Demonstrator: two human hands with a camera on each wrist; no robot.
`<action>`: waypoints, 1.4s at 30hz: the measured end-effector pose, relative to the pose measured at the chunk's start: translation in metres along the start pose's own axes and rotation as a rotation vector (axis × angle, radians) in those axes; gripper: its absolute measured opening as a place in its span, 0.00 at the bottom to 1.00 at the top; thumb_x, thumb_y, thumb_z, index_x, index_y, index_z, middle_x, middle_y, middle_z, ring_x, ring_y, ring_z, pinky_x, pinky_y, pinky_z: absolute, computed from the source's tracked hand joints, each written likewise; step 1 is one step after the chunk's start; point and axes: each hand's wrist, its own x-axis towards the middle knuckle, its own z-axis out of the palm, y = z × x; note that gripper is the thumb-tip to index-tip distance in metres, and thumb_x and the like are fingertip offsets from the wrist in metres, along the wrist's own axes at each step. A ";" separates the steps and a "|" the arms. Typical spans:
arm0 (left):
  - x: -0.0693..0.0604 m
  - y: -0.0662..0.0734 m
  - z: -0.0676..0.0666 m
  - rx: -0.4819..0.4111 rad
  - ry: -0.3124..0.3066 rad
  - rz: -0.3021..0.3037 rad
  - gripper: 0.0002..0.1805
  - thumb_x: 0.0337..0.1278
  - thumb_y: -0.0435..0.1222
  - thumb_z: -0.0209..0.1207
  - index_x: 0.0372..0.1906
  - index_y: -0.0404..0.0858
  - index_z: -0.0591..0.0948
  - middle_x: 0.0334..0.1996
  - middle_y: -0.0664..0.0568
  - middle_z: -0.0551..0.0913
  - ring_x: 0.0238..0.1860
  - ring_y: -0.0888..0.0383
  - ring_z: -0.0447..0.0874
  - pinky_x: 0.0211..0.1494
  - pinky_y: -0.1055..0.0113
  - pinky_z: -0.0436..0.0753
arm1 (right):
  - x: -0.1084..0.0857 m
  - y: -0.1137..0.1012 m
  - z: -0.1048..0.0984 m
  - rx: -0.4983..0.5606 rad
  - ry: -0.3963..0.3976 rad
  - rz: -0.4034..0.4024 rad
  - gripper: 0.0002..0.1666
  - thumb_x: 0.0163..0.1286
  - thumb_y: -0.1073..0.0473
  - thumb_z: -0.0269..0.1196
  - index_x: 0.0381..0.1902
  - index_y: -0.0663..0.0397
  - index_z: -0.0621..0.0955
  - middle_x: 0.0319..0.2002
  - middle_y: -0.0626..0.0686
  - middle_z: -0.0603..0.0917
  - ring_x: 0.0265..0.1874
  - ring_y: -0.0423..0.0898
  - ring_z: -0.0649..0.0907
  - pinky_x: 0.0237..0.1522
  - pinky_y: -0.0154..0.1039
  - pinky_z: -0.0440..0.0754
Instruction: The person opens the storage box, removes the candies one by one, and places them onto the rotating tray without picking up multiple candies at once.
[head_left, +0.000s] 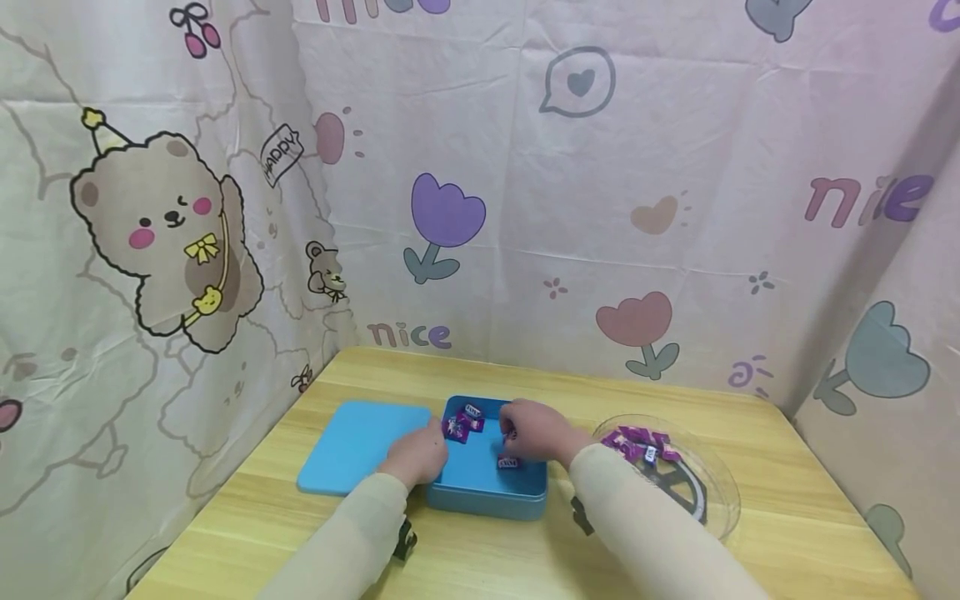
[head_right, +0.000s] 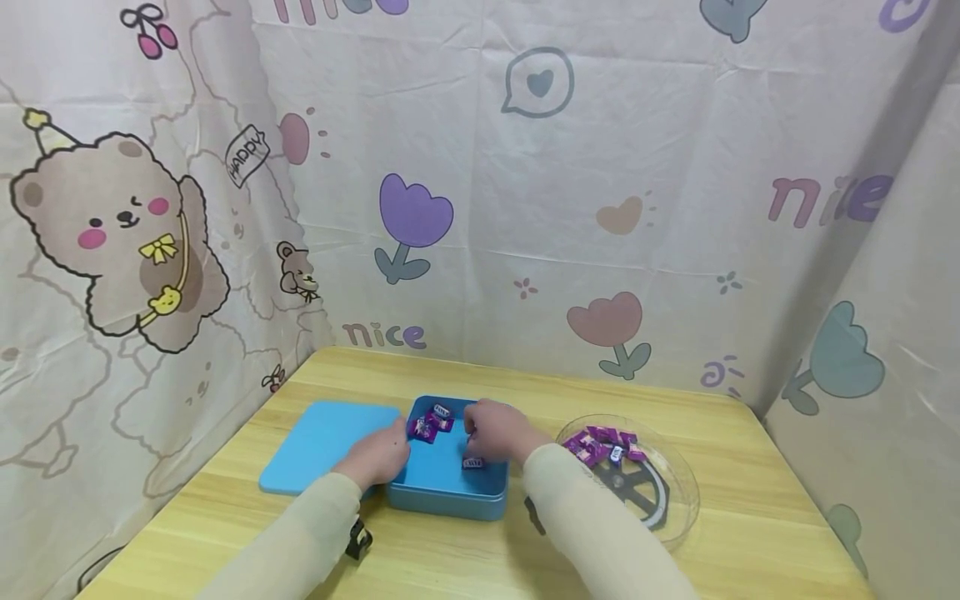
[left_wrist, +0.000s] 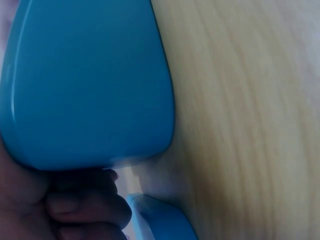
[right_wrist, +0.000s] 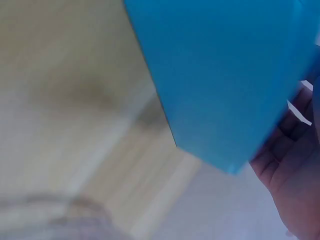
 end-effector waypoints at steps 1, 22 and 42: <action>0.000 0.000 0.000 0.000 -0.001 -0.002 0.32 0.76 0.37 0.44 0.76 0.24 0.57 0.70 0.34 0.69 0.64 0.41 0.74 0.64 0.39 0.73 | -0.003 0.002 -0.004 0.007 0.001 0.002 0.06 0.65 0.54 0.68 0.37 0.43 0.80 0.32 0.42 0.77 0.32 0.42 0.77 0.38 0.39 0.79; -0.001 0.000 0.002 -0.016 -0.002 -0.004 0.32 0.77 0.37 0.43 0.76 0.23 0.56 0.71 0.32 0.67 0.70 0.37 0.67 0.67 0.38 0.69 | -0.069 0.079 -0.060 0.039 0.134 0.063 0.09 0.57 0.66 0.65 0.32 0.48 0.78 0.30 0.44 0.77 0.30 0.43 0.76 0.38 0.44 0.77; -0.003 0.001 -0.001 -0.031 -0.006 -0.013 0.32 0.75 0.37 0.44 0.76 0.24 0.56 0.71 0.32 0.67 0.65 0.39 0.73 0.64 0.37 0.71 | -0.142 0.166 -0.066 -0.019 0.124 0.234 0.10 0.56 0.64 0.68 0.29 0.50 0.76 0.26 0.46 0.76 0.28 0.46 0.75 0.32 0.46 0.75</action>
